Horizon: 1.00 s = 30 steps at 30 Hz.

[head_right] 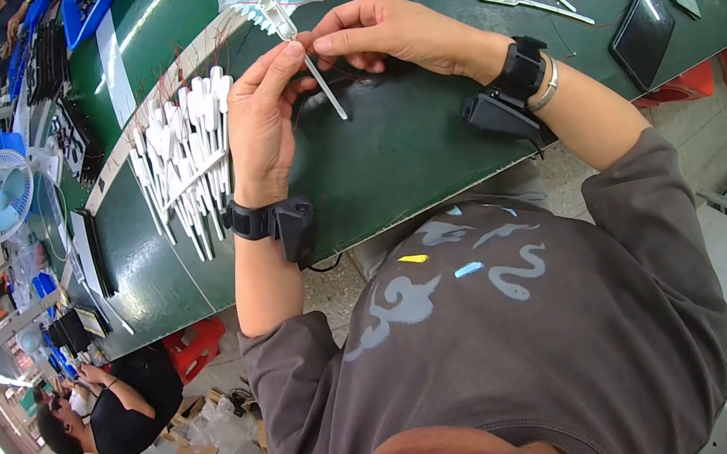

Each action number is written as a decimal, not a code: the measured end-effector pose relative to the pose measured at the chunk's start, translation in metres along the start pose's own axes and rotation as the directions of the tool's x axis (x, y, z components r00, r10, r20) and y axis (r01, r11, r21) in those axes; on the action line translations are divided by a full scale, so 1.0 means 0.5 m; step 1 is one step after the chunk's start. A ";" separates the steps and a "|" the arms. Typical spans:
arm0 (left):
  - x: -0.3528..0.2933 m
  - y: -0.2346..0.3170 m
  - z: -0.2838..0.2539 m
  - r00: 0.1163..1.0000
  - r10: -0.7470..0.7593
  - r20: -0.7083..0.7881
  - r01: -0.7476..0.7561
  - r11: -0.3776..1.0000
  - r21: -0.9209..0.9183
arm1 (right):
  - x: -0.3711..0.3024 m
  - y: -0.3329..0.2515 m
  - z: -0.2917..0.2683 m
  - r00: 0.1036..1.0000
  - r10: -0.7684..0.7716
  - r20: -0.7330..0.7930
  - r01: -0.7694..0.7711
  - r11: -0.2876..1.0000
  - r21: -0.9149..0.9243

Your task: The person assembles electronic components by hand, threading a wire through a white plastic housing and fitting a small white cap onto the end. They then attach a long white plastic stem to the housing and place the completed assembly onto the green work surface, repeating the process.

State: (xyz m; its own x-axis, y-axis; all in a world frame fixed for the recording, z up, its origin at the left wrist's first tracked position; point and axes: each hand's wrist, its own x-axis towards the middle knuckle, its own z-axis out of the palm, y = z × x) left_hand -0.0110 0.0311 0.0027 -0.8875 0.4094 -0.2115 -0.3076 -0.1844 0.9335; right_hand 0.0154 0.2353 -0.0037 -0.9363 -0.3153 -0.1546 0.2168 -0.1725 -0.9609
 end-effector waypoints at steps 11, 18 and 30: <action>0.002 -0.005 0.003 1.000 0.003 -0.001 -0.003 1.000 -0.007 | 0.002 0.015 -0.011 0.997 0.026 0.072 -0.033 0.995 0.098; 0.004 -0.012 0.002 0.992 0.115 -0.055 -0.109 0.989 0.096 | 0.004 0.023 -0.011 0.970 -0.221 -0.100 0.182 0.937 -0.298; -0.009 -0.002 0.020 0.999 0.026 -0.043 -0.018 0.985 0.169 | -0.012 -0.002 0.001 0.864 -0.493 -0.104 0.295 0.663 -0.688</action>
State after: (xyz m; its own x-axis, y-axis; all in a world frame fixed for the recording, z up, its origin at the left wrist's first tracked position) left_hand -0.0034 0.0386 0.0056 -0.9090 0.3659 -0.1996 -0.2289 -0.0380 0.9727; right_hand 0.0210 0.2368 -0.0018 -0.9445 -0.0901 0.3158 -0.3226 0.4343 -0.8410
